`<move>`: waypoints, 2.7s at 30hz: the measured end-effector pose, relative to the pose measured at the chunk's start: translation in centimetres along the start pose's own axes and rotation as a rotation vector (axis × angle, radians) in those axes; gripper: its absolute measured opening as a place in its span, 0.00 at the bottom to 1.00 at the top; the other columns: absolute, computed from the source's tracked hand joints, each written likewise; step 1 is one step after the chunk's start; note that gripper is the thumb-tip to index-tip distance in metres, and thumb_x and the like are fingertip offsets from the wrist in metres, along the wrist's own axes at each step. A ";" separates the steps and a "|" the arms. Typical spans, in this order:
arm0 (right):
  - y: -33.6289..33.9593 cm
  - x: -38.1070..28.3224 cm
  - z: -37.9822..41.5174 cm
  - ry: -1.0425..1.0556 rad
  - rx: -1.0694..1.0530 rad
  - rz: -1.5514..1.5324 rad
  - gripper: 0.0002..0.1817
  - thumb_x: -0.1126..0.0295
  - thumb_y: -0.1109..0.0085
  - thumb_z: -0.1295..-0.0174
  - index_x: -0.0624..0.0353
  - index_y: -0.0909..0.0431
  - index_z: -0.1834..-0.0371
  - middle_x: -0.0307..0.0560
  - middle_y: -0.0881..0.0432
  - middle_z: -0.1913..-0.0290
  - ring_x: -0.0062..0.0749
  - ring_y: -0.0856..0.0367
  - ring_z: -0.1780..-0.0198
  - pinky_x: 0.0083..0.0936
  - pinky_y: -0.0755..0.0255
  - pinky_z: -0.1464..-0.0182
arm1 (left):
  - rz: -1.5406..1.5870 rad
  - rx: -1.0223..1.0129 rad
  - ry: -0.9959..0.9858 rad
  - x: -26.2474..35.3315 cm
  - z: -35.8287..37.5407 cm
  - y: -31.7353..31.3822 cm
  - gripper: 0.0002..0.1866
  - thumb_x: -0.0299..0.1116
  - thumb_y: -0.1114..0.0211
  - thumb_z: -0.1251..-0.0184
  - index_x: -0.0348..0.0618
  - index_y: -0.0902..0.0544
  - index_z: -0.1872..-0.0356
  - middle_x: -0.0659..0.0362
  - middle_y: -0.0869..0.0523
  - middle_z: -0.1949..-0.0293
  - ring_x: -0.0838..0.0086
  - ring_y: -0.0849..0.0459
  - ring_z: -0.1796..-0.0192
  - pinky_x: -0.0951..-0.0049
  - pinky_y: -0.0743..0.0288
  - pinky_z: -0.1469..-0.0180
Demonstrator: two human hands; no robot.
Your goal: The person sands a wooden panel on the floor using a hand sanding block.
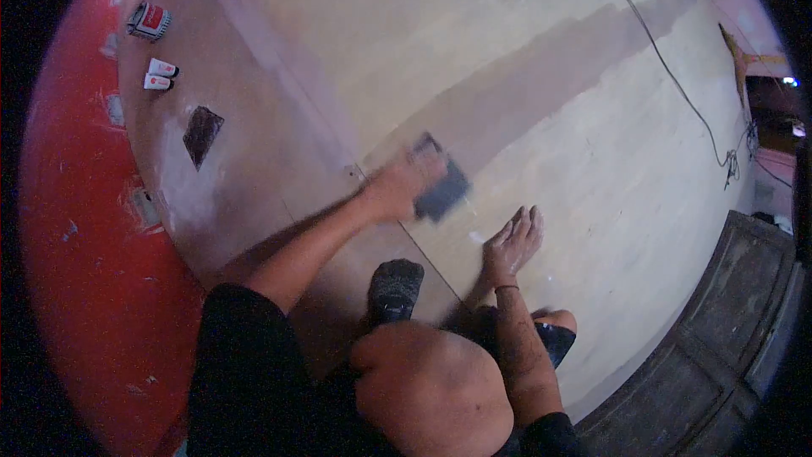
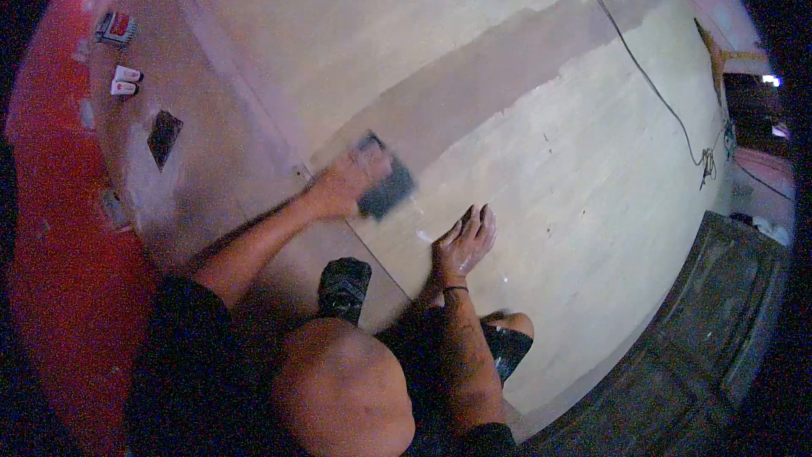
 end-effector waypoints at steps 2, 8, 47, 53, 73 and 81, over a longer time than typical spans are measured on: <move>0.3 0.2 0.6 -0.018 -0.001 0.007 0.25 0.71 0.46 0.36 0.60 0.29 0.34 0.60 0.34 0.27 0.57 0.39 0.26 0.54 0.51 0.23 | 0.009 0.443 0.426 -3.7 0.6 4.2 0.45 0.50 0.35 0.41 0.40 0.37 0.24 0.48 0.40 0.22 0.59 0.46 0.19 0.42 0.64 0.20; 0.3 -0.1 0.2 0.025 0.008 0.021 0.23 0.70 0.49 0.33 0.61 0.29 0.34 0.62 0.33 0.29 0.59 0.38 0.27 0.52 0.48 0.25 | -0.020 0.031 0.154 4.6 0.2 0.4 0.44 0.56 0.34 0.40 0.43 0.34 0.25 0.50 0.37 0.23 0.53 0.47 0.19 0.37 0.62 0.21; 0.0 0.2 -0.2 -0.001 0.024 0.006 0.24 0.71 0.46 0.37 0.60 0.28 0.35 0.60 0.32 0.29 0.57 0.38 0.26 0.54 0.50 0.24 | -0.018 0.092 0.048 1.0 -1.2 3.1 0.45 0.49 0.31 0.45 0.50 0.36 0.24 0.48 0.42 0.21 0.44 0.51 0.19 0.39 0.64 0.20; 0.5 -0.1 -0.1 -0.009 0.035 0.009 0.24 0.71 0.45 0.37 0.59 0.28 0.35 0.60 0.31 0.30 0.57 0.38 0.27 0.54 0.50 0.24 | -0.033 -0.061 -0.061 6.1 -0.3 1.0 0.42 0.48 0.33 0.41 0.52 0.36 0.24 0.44 0.38 0.23 0.43 0.48 0.20 0.39 0.63 0.20; 0.8 2.5 -3.1 -0.026 0.001 0.038 0.25 0.66 0.41 0.38 0.60 0.26 0.37 0.59 0.27 0.34 0.55 0.32 0.33 0.51 0.44 0.30 | -0.432 0.223 0.578 -1.7 -3.3 3.1 0.46 0.52 0.31 0.41 0.51 0.39 0.22 0.46 0.45 0.21 0.43 0.50 0.20 0.38 0.59 0.21; 0.5 2.6 -2.8 -0.020 0.016 0.040 0.24 0.66 0.43 0.37 0.60 0.26 0.37 0.58 0.28 0.33 0.54 0.32 0.33 0.51 0.45 0.29 | -0.254 0.124 0.499 -0.6 1.5 3.0 0.44 0.50 0.33 0.41 0.45 0.37 0.24 0.43 0.45 0.21 0.42 0.52 0.20 0.35 0.55 0.24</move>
Point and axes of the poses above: each hand's wrist, its own z-axis away from the middle knuckle, its own y-axis out of the back of the hand, x = y × z, the point moved 5 cm from there along -z, towards the middle knuckle
